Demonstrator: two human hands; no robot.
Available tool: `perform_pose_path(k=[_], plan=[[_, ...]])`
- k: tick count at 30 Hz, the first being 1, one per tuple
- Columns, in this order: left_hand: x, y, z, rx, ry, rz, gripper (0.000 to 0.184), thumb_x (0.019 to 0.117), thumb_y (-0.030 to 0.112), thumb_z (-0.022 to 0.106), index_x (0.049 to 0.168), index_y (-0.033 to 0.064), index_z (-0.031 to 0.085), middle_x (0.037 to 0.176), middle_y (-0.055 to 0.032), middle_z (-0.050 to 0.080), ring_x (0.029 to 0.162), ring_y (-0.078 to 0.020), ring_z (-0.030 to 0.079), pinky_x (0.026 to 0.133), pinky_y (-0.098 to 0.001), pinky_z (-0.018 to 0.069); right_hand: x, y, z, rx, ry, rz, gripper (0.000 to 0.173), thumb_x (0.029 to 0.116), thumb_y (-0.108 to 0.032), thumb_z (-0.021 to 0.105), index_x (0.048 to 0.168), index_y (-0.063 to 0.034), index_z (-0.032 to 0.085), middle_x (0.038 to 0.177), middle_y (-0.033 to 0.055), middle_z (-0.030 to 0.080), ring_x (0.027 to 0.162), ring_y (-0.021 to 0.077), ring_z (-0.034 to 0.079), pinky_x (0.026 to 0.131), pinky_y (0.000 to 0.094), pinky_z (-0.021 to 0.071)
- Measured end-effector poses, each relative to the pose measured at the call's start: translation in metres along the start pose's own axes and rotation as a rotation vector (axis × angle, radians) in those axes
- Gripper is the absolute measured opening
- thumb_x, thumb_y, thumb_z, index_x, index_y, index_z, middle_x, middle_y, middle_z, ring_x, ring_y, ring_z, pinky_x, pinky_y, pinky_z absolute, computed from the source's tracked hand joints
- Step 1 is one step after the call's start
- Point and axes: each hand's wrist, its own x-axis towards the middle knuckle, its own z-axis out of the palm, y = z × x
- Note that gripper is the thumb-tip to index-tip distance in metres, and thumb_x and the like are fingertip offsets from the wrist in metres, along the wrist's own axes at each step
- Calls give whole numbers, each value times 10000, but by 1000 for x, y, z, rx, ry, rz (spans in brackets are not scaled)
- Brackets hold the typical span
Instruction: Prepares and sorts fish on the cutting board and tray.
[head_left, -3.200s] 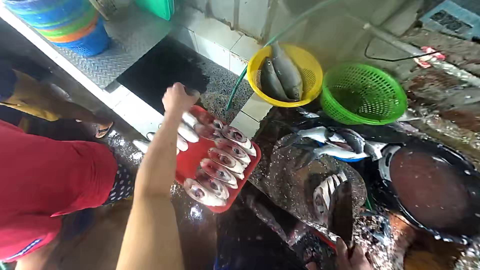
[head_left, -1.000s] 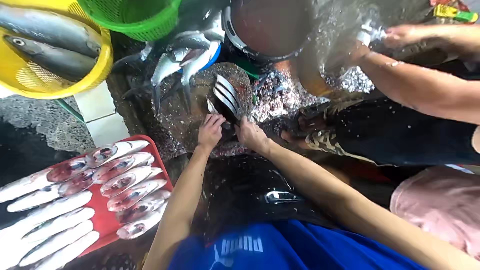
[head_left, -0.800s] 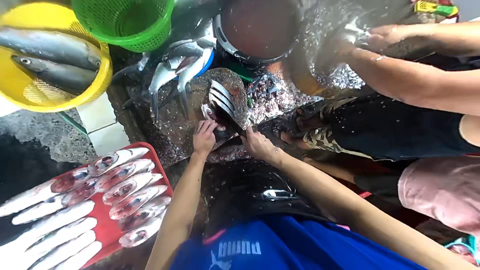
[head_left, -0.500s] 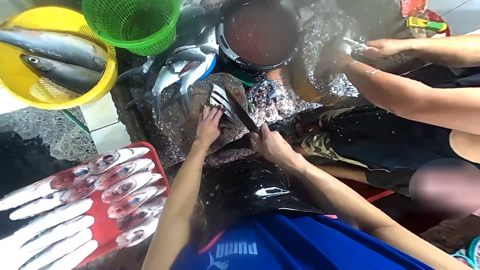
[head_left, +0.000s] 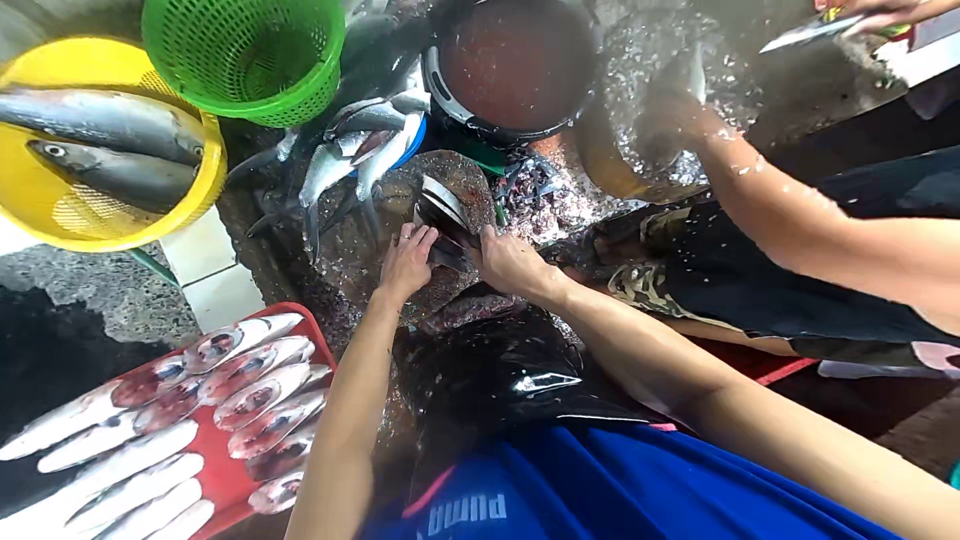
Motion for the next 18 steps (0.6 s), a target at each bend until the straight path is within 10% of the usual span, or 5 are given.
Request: perform_pose_path(k=[8, 18], plan=[[1, -7, 22, -40, 143, 24, 621, 789, 26, 683, 1379, 211, 625, 1473, 17, 576, 1441, -302, 426, 1083, -528, 458, 54, 11, 45, 92, 44, -19, 504, 1078, -466, 385, 1366, -62, 478, 959, 199, 709, 899, 421, 731, 729, 628, 587], [-22, -2, 40, -126, 317, 34, 588, 770, -45, 623, 1311, 180, 677, 1423, -6, 614, 1418, -305, 455, 1122, -514, 436, -41, 53, 14, 28, -179, 83, 440, 1065, -470, 441, 1240, -83, 559, 985, 201, 691, 935, 418, 713, 740, 623, 572]])
